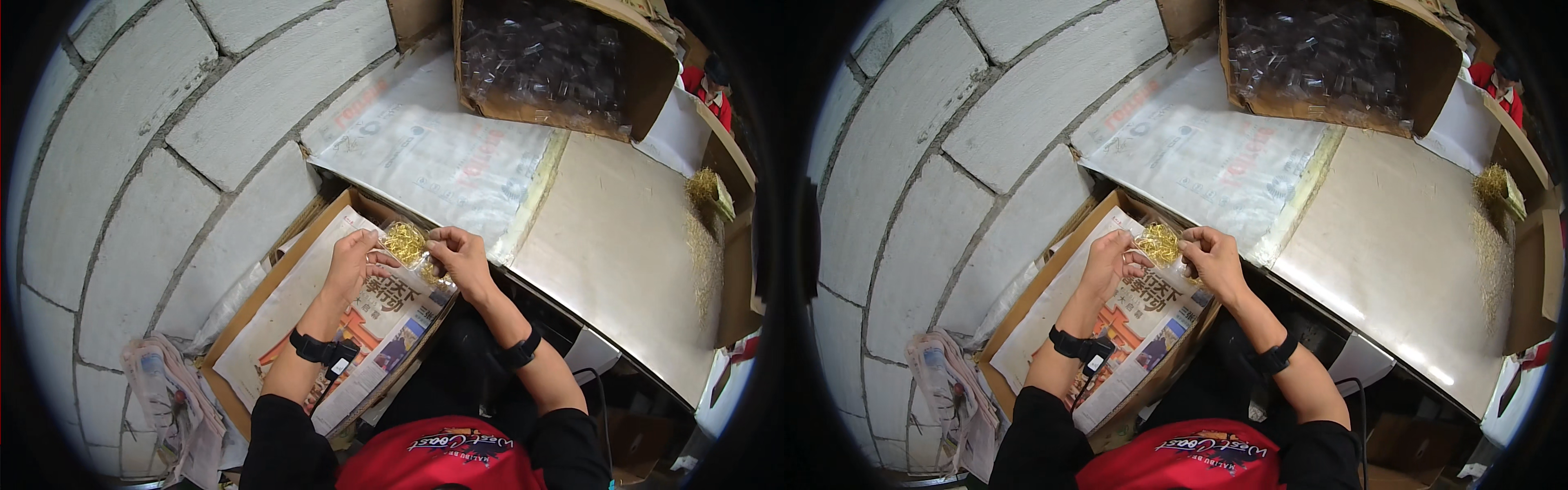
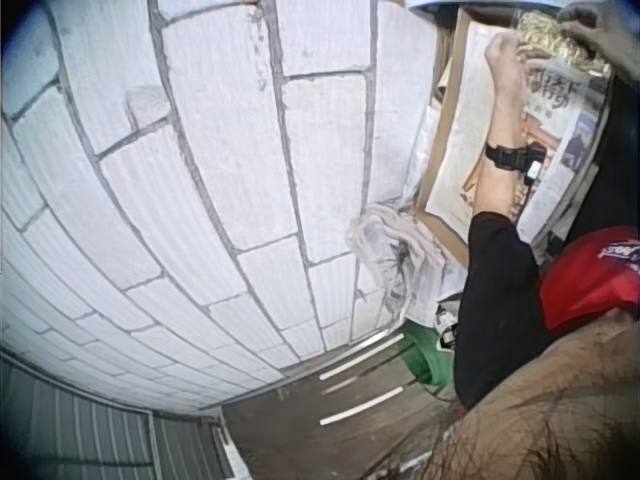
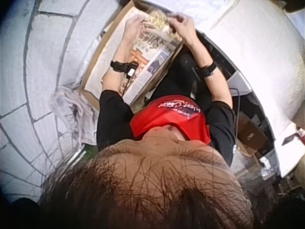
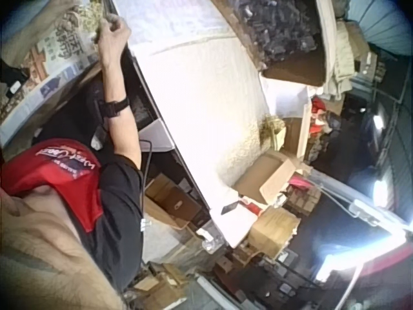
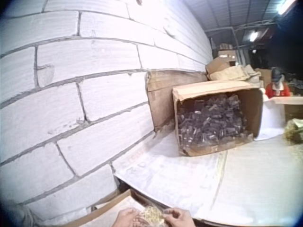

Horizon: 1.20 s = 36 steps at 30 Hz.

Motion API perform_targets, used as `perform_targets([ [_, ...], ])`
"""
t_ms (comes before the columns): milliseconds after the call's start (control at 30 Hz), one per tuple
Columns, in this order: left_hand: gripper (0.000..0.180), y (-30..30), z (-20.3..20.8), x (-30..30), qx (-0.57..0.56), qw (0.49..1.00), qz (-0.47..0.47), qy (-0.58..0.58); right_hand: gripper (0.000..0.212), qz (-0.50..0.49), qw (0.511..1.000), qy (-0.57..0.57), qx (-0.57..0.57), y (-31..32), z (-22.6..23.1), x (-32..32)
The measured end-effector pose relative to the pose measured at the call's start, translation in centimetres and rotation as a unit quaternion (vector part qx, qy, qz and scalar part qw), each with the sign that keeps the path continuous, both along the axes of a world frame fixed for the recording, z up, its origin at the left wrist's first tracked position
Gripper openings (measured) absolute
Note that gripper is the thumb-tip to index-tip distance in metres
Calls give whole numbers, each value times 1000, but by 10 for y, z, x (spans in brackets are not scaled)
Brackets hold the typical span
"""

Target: Manually counting and packaging gold-colored metallic ties into plastic bags at a workstation.

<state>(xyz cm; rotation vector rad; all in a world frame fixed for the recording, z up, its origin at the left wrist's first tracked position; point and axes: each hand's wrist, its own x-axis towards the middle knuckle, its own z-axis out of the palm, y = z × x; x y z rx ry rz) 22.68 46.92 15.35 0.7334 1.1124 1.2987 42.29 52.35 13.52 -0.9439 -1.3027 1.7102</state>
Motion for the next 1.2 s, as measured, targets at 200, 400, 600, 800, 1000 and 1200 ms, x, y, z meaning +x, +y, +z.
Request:
perform_targets([
  [200, 23, -12, -5, -6, 3, 1000, 8, 27, 16, -23, 999, 27, -16, -34, 0, -4],
  [400, 22, -24, -7, -4, -4, 988, 30, 154, 15, -33, 999, 27, -20, -49, -4, -8],
  [600, 19, -29, -28, 2, 21, 955, 40, 294, 15, -42, 999, 11, -17, -53, -9, -10],
  [800, 13, -31, -26, 6, 39, 969, 43, 240, 16, -76, 996, -14, -31, -44, -16, -12],
  [1000, 15, -33, -22, 10, 29, 991, 43, 124, 20, -120, 987, -99, 48, -40, -25, -14],
  [1200, 15, -29, -33, 1, 4, 990, 38, 137, 16, -90, 982, -149, 68, -41, -19, -15],
])
